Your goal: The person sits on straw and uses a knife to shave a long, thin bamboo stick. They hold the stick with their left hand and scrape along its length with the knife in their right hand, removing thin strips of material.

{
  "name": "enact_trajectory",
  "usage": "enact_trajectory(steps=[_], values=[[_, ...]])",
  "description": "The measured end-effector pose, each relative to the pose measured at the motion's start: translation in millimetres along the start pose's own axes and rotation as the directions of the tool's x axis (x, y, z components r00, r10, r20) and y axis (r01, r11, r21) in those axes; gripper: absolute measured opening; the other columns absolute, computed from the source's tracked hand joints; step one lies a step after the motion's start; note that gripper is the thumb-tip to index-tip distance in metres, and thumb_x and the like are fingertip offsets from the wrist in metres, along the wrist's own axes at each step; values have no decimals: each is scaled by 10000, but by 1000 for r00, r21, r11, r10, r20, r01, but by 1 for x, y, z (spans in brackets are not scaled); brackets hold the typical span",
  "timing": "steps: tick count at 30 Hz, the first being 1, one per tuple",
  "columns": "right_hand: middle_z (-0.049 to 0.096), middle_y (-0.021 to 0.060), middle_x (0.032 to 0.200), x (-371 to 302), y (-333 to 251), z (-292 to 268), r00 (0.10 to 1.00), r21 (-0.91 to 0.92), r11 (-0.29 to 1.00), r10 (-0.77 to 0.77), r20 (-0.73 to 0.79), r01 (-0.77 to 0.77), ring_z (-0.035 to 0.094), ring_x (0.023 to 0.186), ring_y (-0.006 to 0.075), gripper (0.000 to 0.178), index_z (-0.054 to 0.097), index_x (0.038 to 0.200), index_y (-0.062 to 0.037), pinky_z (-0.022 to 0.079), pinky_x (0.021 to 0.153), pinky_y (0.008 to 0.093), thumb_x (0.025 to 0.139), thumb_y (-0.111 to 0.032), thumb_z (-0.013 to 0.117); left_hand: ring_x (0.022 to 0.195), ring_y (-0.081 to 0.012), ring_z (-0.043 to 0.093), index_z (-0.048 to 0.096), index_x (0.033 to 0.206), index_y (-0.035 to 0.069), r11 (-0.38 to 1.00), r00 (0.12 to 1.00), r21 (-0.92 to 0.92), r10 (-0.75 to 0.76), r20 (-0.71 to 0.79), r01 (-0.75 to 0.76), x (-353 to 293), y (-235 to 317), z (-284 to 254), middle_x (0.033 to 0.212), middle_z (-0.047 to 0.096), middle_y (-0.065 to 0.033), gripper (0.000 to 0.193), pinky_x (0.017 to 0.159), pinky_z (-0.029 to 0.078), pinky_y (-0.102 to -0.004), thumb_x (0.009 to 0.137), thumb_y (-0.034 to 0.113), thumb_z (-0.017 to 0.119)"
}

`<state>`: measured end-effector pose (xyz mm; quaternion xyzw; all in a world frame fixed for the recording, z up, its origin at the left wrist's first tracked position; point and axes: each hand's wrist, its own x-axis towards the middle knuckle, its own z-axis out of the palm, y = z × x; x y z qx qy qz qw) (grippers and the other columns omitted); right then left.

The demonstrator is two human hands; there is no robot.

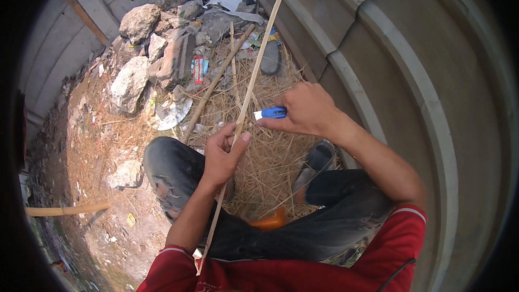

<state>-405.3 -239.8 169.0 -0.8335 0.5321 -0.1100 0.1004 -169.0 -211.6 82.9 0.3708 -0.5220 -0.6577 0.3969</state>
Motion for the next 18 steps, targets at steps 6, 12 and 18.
enact_trajectory(steps=[6,12,18], values=[[539,143,527,-3,2,-6,998,1,999,-52,30,52,578,540,397,587,648,645,-55,435,517,463,869,-591,729,587,5,458,628,1253,-33,997,998,54,-53,-14,54,4,-2,-3,674,574,57,337,525,330,-210,1049,235,623],[578,175,587,-6,6,-3,999,167,985,33,23,-37,601,598,429,490,688,832,-38,461,566,493,967,-507,646,555,-29,480,623,1283,-20,990,998,133,-48,-32,52,4,-4,-1,622,532,41,370,513,355,-227,1077,283,568],[582,213,615,-9,-2,31,997,226,971,64,48,-73,602,636,458,505,697,896,-15,467,611,512,1006,-497,594,637,-12,497,635,1316,-7,978,999,209,24,-37,-16,7,-6,-1,688,579,27,354,561,385,-222,1063,239,600]])
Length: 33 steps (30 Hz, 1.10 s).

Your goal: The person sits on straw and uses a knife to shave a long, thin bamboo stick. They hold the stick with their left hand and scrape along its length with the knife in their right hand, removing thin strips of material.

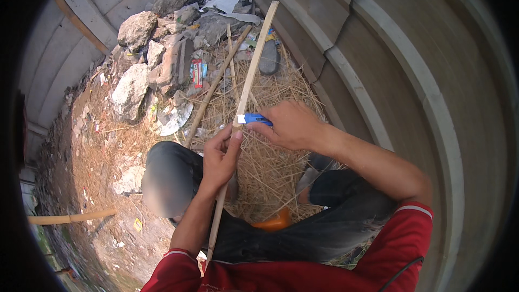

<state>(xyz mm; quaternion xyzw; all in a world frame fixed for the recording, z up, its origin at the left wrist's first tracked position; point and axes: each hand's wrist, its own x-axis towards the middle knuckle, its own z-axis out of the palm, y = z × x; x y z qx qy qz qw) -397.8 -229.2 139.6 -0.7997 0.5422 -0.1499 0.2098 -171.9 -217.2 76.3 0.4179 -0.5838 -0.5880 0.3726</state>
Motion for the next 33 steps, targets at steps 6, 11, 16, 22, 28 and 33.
enact_trajectory(steps=[6,11,16,22,28,33], values=[[561,204,597,16,93,-53,846,51,911,399,-352,-409,572,591,389,585,705,915,29,462,642,496,1030,-521,539,759,-9,481,656,1322,-28,971,977,116,205,61,-211,-15,-19,14,862,631,42,353,644,397,-201,1027,166,651],[552,206,605,-2,104,-74,763,37,877,437,-476,-479,565,604,374,641,696,900,41,454,657,490,1025,-563,523,881,-58,595,645,1330,-36,986,990,149,59,128,-77,-13,-11,21,906,713,-81,373,782,504,-250,1017,166,662],[586,226,671,-13,177,-101,574,138,810,513,-638,-570,591,670,357,717,663,851,47,457,693,491,1001,-636,505,901,-72,637,642,1327,-44,987,981,161,-11,193,-21,-12,4,26,923,753,-104,379,798,541,-269,1013,168,670],[572,204,648,-31,160,-91,585,167,824,511,-630,-541,543,621,316,690,623,806,48,452,656,461,1001,-607,527,807,-39,566,656,1291,-54,999,979,52,-24,203,13,-21,-15,23,878,697,-19,352,689,490,-247,1027,179,655],[422,95,592,-19,124,-86,717,186,907,413,-561,-377,394,595,192,649,581,766,44,373,575,409,1014,-555,547,711,-32,580,648,1261,-62,1000,985,22,-24,171,20,-15,-5,13,821,674,-12,338,603,460,-233,1039,192,634],[385,73,595,-18,107,-77,800,209,931,364,-476,-299,370,606,164,642,575,768,40,350,562,397,1022,-550,546,605,-62,595,536,1324,-19,987,979,-148,-24,204,55,-7,-7,6,841,703,-35,323,543,435,-209,1073,182,553]])
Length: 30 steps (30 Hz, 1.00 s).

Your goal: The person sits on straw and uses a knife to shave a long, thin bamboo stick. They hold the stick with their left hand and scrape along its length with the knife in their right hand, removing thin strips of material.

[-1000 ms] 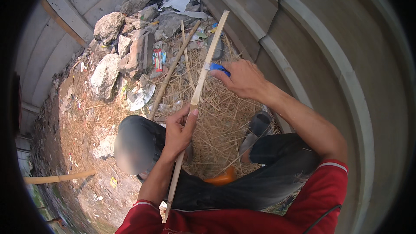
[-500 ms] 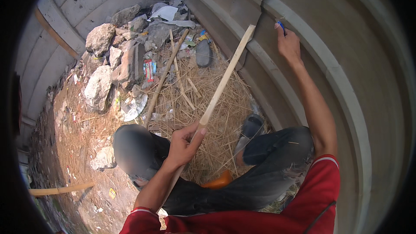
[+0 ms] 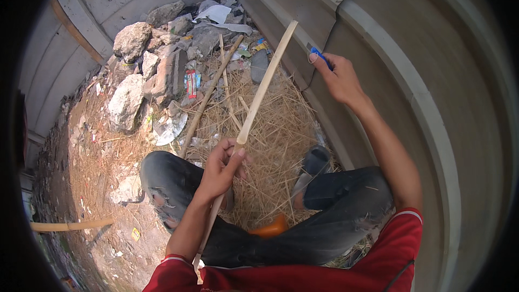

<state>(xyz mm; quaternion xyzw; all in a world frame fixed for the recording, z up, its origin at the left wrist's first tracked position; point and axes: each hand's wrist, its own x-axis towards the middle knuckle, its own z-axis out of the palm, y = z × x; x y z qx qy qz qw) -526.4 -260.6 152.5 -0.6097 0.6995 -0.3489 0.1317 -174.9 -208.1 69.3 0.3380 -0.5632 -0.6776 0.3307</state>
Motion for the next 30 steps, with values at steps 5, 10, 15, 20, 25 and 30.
enact_trajectory(steps=[5,10,15,20,25,30], values=[[427,96,593,-25,-44,19,959,98,987,-151,239,131,409,597,175,583,607,821,28,380,567,395,1036,-512,557,560,-40,536,501,1354,-7,993,992,-10,-114,60,115,-2,19,-6,866,709,-41,333,516,407,-207,1091,198,504],[629,217,683,-45,-78,55,804,12,967,-219,554,255,607,628,393,464,716,953,-12,483,626,480,1034,-442,562,573,-45,503,525,1365,12,994,996,59,-90,27,89,3,18,-11,804,656,-12,330,545,401,-217,1087,191,506],[692,220,735,-81,-83,102,749,63,962,-246,615,264,691,752,450,442,734,1019,-51,536,682,520,1020,-457,560,622,-82,534,537,1356,17,972,997,233,-9,-71,26,8,3,-8,739,590,-8,324,606,454,-263,1079,184,516],[667,196,666,-58,-68,107,782,-139,871,-340,522,471,673,664,441,497,731,997,-71,525,638,530,1001,-539,565,619,-116,557,535,1411,45,927,991,375,50,-124,0,11,-1,-10,715,579,-40,367,607,476,-304,1068,176,536],[642,186,632,-42,-53,102,799,-172,835,-411,439,523,658,638,432,521,728,972,-66,515,610,529,993,-562,571,611,-133,578,514,1455,49,906,984,421,102,-143,-33,18,-5,-6,688,584,-67,414,602,482,-318,1063,176,548],[676,213,716,-3,-31,68,948,-324,923,-107,298,206,673,740,468,548,726,959,-85,522,692,560,1000,-595,530,609,-185,622,517,1442,36,906,997,423,28,-67,3,0,0,2,676,611,-110,413,618,494,-348,1057,181,554]])
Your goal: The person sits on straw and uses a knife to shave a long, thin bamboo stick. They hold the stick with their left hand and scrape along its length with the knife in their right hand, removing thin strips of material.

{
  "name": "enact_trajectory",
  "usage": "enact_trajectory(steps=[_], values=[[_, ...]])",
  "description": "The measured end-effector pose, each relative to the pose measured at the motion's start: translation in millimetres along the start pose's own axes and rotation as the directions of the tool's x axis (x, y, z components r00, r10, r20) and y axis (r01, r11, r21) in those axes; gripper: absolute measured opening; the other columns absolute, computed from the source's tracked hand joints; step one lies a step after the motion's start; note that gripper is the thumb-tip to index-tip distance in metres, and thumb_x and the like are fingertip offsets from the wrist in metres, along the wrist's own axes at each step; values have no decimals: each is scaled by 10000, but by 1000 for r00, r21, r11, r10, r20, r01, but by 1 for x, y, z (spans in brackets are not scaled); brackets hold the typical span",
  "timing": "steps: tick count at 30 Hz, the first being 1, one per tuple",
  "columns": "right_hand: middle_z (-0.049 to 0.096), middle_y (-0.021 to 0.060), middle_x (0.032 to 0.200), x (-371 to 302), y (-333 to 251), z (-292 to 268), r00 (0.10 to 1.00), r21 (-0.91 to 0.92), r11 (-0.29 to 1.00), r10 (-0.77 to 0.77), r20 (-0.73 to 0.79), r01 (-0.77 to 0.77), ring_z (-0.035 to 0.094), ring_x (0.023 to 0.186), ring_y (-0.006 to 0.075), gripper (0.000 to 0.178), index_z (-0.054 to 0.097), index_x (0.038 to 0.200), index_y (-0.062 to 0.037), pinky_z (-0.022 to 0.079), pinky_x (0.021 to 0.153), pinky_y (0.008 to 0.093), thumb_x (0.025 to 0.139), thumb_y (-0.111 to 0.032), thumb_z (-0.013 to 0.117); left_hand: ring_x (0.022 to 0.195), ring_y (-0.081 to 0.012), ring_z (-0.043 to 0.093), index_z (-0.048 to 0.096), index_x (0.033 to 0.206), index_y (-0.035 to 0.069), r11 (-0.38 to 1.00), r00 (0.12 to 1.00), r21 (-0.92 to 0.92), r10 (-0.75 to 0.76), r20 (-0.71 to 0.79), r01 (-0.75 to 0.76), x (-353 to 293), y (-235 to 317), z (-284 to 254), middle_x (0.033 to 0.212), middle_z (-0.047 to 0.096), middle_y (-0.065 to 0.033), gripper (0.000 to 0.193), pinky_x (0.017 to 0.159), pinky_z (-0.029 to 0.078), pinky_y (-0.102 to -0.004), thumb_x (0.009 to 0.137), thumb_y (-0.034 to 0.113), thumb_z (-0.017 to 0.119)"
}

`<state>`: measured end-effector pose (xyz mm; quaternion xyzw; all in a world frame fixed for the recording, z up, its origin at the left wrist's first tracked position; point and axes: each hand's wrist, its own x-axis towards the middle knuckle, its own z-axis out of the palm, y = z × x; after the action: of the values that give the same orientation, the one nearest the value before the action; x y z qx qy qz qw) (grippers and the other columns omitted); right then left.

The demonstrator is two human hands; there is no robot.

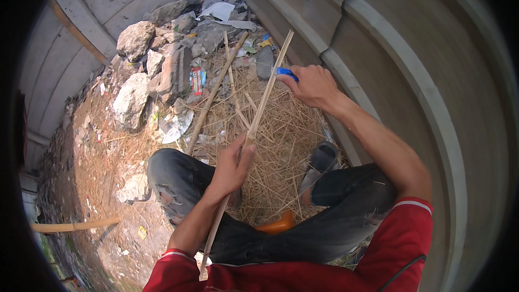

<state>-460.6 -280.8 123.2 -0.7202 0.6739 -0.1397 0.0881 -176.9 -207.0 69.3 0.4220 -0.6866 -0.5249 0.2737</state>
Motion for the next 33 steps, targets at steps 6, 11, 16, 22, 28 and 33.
enact_trajectory(steps=[6,11,16,22,28,33], values=[[675,210,723,-13,58,-20,979,-167,986,-16,-203,-19,672,759,460,555,719,926,-80,521,707,561,1001,-596,529,691,-143,558,548,1350,18,997,994,13,70,80,-72,4,10,19,755,580,-88,342,664,480,-346,1055,192,537],[660,206,701,-10,57,-27,952,-151,988,-72,-297,28,656,733,467,553,709,898,-71,511,684,558,1000,-587,537,700,-203,589,552,1309,14,995,992,-41,91,87,-88,2,26,12,776,593,-129,313,681,486,-370,1049,188,530],[626,213,660,-1,49,-35,955,-130,991,-36,-293,-2,635,710,473,554,694,868,-49,491,658,549,1003,-566,547,709,-241,610,542,1312,6,991,988,-25,136,78,-134,-1,32,6,791,608,-142,318,695,491,-388,1049,184,522],[636,220,677,7,39,-36,958,-98,995,-22,-285,-6,634,725,478,579,690,857,-33,496,680,534,1012,-567,529,728,-264,632,531,1323,-5,996,993,-65,74,88,-68,-12,30,4,825,620,-166,335,712,498,-393,1052,192,529],[668,268,774,15,110,-84,802,77,906,406,-438,-417,648,806,497,667,700,889,8,508,735,532,1033,-595,455,728,-226,647,515,1404,-2,983,971,-104,166,175,-149,-56,4,15,808,631,-145,404,716,515,-362,1045,180,553],[596,286,678,4,91,-39,902,-6,962,252,-350,-272,621,681,448,717,624,775,64,473,687,524,1035,-588,476,707,-154,634,529,1416,1,998,986,-56,-6,169,15,-55,-13,15,804,640,-89,426,694,514,-328,1043,201,583]])
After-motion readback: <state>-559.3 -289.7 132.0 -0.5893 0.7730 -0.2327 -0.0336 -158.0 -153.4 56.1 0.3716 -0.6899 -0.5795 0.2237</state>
